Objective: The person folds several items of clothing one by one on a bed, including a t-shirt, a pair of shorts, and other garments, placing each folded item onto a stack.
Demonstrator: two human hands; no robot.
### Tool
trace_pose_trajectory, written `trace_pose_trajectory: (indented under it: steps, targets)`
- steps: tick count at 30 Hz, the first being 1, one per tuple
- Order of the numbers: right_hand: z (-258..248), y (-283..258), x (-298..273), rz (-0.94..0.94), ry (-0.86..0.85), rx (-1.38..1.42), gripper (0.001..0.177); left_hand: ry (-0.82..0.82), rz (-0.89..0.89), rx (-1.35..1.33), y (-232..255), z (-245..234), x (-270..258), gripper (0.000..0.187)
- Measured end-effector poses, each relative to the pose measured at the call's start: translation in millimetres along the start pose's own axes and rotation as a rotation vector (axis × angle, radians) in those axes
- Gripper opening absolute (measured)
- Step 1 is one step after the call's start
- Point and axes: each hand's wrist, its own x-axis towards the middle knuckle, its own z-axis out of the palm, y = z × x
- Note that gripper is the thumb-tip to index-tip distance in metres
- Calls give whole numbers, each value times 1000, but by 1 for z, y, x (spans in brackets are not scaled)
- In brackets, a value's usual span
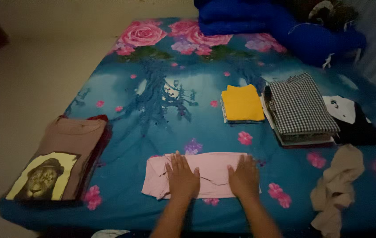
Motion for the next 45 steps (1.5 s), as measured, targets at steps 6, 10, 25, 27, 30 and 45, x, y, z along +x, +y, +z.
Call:
trace_pose_trajectory:
  steps: [6,10,25,27,30,45]
  targets:
    - [2,41,28,412,-236,538,68,-45,253,-199,43,-4,-37,124]
    - [24,87,27,568,-559,1344,48,-113,322,-289,48,7,-32,151]
    - [1,48,12,450,-625,2098,21,284,522,-1146,66,77,-55,89]
    - [18,5,30,424,-630,2088,19,90,228,-1191,65,87,-47,71]
    - [13,-37,54,382,-700,1993,23,-136,-139,-1466,57,97,-35,55]
    - [88,17,57,-138,154,631,30,-190,-544,-2501,32,77,-21,56]
